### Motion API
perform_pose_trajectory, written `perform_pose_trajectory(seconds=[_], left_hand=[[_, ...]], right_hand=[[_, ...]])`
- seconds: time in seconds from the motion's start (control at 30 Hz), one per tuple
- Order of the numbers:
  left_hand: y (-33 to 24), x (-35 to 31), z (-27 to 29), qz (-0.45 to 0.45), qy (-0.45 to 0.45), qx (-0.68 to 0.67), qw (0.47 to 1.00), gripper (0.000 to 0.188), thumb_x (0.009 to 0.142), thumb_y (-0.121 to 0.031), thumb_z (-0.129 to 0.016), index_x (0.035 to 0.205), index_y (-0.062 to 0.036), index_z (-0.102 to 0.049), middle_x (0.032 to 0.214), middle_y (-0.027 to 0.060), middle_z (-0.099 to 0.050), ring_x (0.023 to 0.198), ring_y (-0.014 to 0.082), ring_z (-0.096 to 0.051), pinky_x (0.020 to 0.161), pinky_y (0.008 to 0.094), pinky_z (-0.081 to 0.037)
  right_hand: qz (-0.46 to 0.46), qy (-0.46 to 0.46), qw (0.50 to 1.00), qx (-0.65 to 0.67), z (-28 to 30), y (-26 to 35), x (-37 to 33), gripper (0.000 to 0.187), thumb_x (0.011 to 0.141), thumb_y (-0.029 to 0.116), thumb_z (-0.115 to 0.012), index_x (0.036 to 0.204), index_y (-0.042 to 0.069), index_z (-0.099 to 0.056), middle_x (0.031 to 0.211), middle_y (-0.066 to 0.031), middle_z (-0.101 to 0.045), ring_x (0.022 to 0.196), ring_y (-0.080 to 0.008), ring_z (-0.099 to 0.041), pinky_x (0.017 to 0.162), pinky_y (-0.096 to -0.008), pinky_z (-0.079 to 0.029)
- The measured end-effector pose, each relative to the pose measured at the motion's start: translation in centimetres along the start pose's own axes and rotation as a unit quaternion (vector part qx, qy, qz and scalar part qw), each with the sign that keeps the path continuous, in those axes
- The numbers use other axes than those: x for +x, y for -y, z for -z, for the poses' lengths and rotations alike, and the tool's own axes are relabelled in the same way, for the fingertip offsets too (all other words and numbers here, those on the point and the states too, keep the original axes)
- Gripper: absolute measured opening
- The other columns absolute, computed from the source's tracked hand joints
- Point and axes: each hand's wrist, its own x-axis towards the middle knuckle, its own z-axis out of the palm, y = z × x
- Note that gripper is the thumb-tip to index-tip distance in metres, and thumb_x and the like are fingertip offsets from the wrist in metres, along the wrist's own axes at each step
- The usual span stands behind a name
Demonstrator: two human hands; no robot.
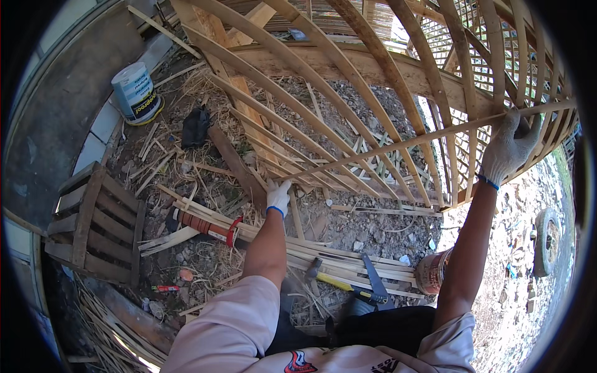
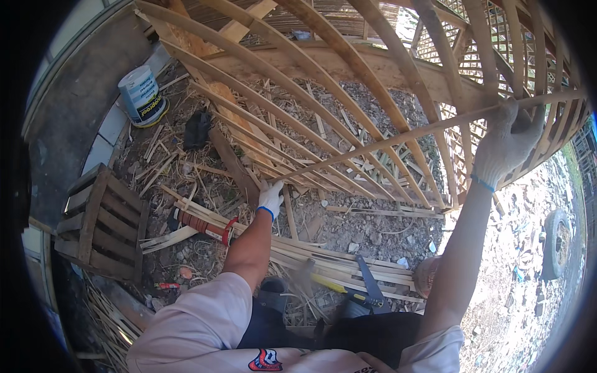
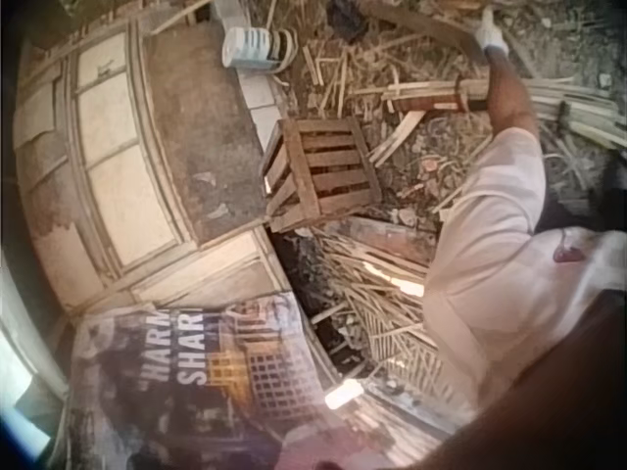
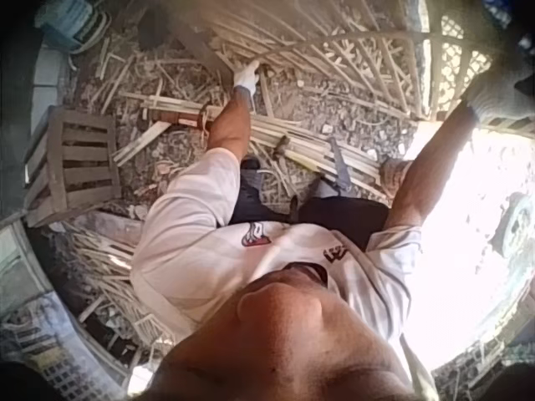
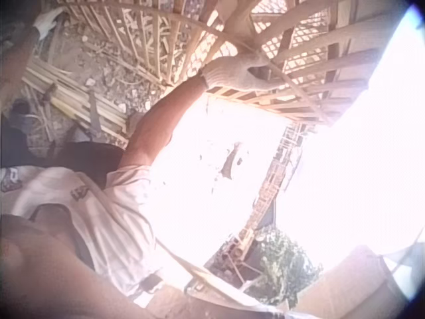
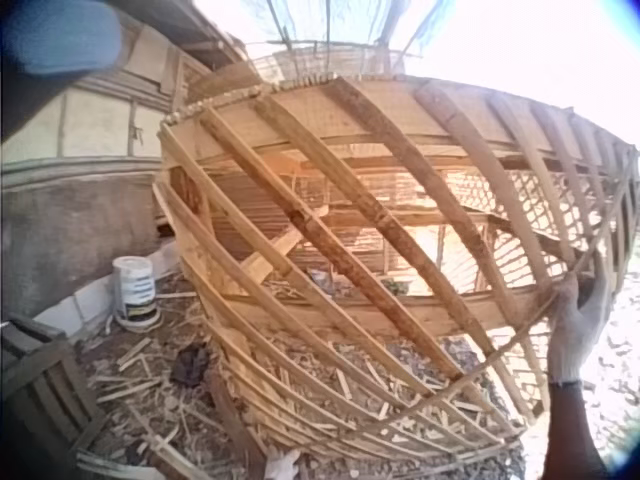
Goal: Constructing a curved bamboo lattice structure using strips of bamboo, a hammer, and nails.
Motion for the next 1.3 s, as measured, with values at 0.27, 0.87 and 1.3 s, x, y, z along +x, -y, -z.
perform_pose_trajectory(seconds=[0.27,0.87,1.3], left_hand=[[2.5,1.9,0.4,-0.079,-0.012,-0.057,0.995,0.081,0.091,-0.005,-0.067,0.159,-0.0003,-0.023,0.159,0.0163,-0.041,0.141,0.026,-0.044,0.11,0.0323,-0.038],[3.4,1.7,-2.9,-0.106,-0.341,0.071,0.931,0.057,0.101,-0.028,-0.048,0.147,0.0051,-0.042,0.134,0.0311,-0.059,0.124,0.0427,-0.058,0.102,0.046,-0.048],[4.7,4.3,-11.3,-0.042,-0.328,0.078,0.941,0.051,0.104,-0.03,-0.041,0.144,0.0033,-0.043,0.131,0.0313,-0.059,0.116,0.0459,-0.061,0.094,0.0467,-0.053]], right_hand=[[-0.019,-0.009,0.999,-0.028,0.4,0.1,0.3,0.066,0.1,0.026,-0.065,0.151,-0.007,-0.038,0.114,-0.0196,-0.068,0.101,-0.0225,-0.067,0.089,-0.0344,-0.053],[-0.041,0.012,0.99,-0.133,-2.1,1.7,-2.6,0.06,0.099,0.035,-0.05,0.145,-0.003,-0.05,0.123,-0.0207,-0.069,0.111,-0.0309,-0.069,0.091,-0.042,-0.056],[0.054,0.019,0.993,-0.106,1.6,-0.7,1.3,0.053,0.104,0.029,-0.058,0.141,-0.009,-0.051,0.112,-0.018,-0.068,0.092,-0.0232,-0.065,0.08,-0.0363,-0.054]])
